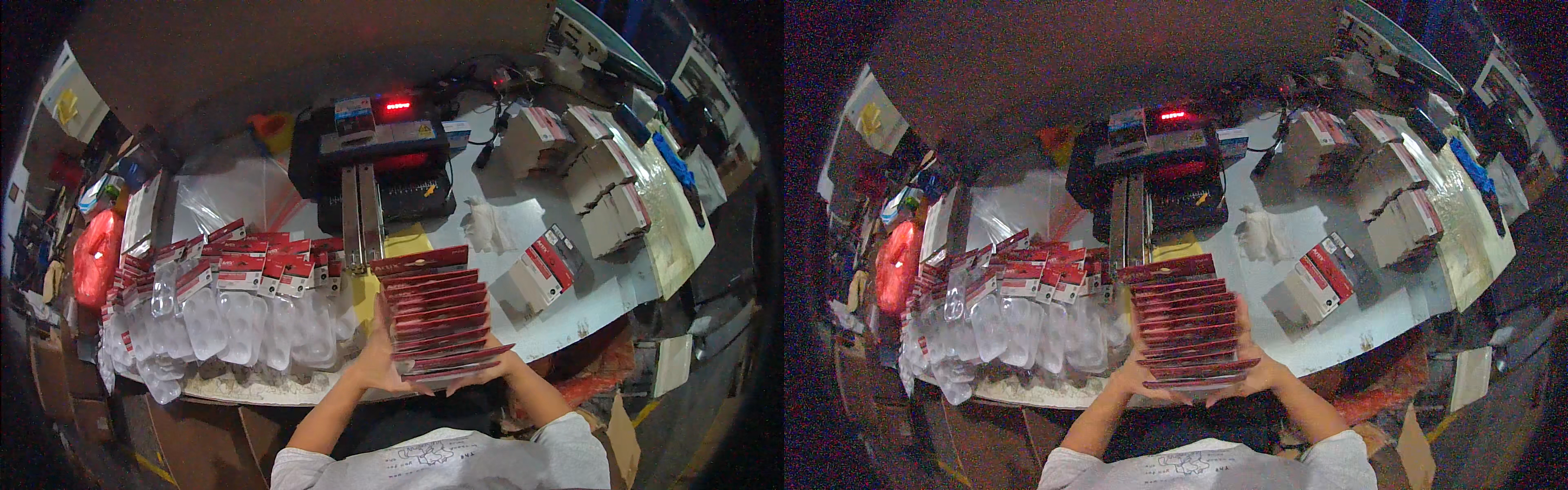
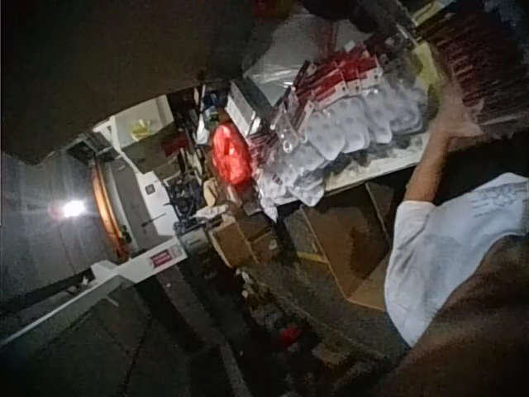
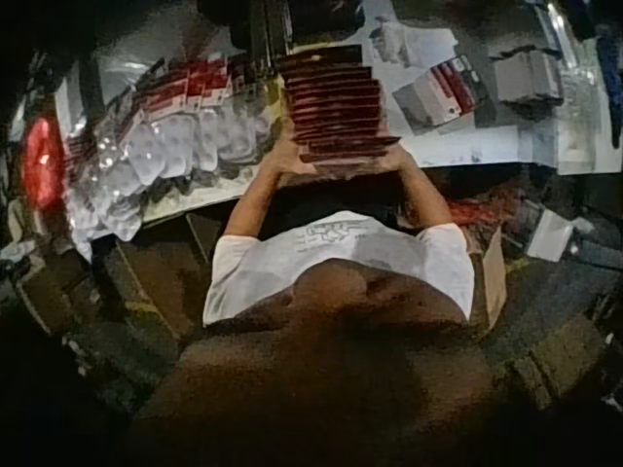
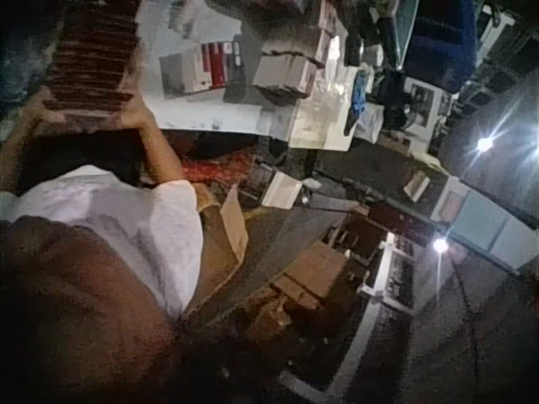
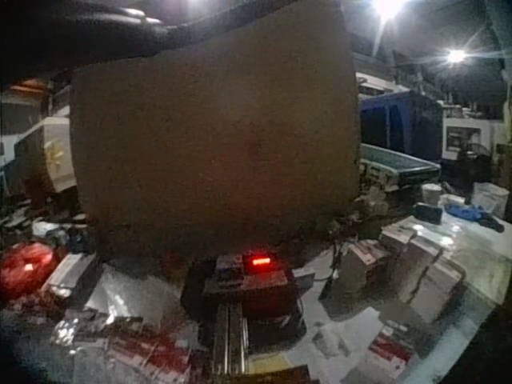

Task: The person repeatedly places white plastic mixing palettes into clear plastic bags, seals them with a heat sealer, and stacks the finished packages. The person also retrieves more palettes from a cardboard box and bundles the sealed packages together.

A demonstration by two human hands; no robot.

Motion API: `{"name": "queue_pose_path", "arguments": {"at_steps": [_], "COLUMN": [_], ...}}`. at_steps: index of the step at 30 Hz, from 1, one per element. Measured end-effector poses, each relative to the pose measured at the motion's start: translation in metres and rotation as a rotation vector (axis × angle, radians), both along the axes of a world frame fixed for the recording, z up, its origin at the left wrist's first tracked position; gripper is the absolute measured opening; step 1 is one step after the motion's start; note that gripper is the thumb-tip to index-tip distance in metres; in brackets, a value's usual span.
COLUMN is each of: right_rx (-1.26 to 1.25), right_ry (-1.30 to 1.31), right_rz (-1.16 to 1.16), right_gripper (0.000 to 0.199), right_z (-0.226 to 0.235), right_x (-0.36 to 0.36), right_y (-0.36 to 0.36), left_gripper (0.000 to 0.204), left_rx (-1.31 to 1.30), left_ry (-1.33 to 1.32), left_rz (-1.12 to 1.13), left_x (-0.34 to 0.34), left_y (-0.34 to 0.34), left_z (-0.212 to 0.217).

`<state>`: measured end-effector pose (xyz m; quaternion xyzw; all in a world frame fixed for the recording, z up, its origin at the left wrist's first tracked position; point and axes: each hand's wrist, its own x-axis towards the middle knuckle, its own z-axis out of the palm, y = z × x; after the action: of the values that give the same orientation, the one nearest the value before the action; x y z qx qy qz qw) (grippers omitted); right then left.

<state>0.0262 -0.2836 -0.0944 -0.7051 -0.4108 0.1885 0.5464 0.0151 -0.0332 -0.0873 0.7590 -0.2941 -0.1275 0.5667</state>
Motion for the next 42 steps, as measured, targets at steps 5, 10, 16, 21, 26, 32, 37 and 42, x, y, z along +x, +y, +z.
{"name": "queue_pose_path", "arguments": {"at_steps": [5,10,16,21,26,32,37,42], "right_rx": [0.090,-0.068,0.003,0.041,0.072,0.201,0.543,1.109], "right_ry": [0.150,0.172,0.290,0.369,0.450,0.760,1.492,2.094], "right_rz": [-0.229,-0.124,-0.206,-0.240,-0.230,-0.198,-0.123,0.328], "right_gripper": [0.082,0.084,0.079,0.075,0.072,0.068,0.062,0.062], "right_z": [-0.002,-0.018,-0.008,0.008,0.011,0.021,0.031,0.041], "right_x": [-0.005,-0.011,-0.005,-0.012,-0.029,-0.055,-0.062,-0.055], "right_y": [0.012,0.008,0.018,0.035,0.047,0.062,0.076,0.093], "left_gripper": [0.145,0.146,0.140,0.135,0.135,0.125,0.095,0.063], "left_rx": [0.025,0.146,-0.111,-0.105,-0.075,0.228,0.292,1.163], "left_ry": [-0.043,0.038,0.126,-0.312,-0.132,-0.268,-0.270,-0.297], "left_rz": [0.078,0.024,0.085,0.241,0.258,0.409,0.317,1.573], "left_x": [-0.001,-0.011,-0.011,-0.016,-0.026,-0.065,-0.078,-0.025], "left_y": [-0.010,-0.011,-0.013,-0.020,-0.018,-0.001,0.077,0.214], "left_z": [-0.012,-0.021,-0.011,-0.002,0.001,0.052,0.126,0.131]}}
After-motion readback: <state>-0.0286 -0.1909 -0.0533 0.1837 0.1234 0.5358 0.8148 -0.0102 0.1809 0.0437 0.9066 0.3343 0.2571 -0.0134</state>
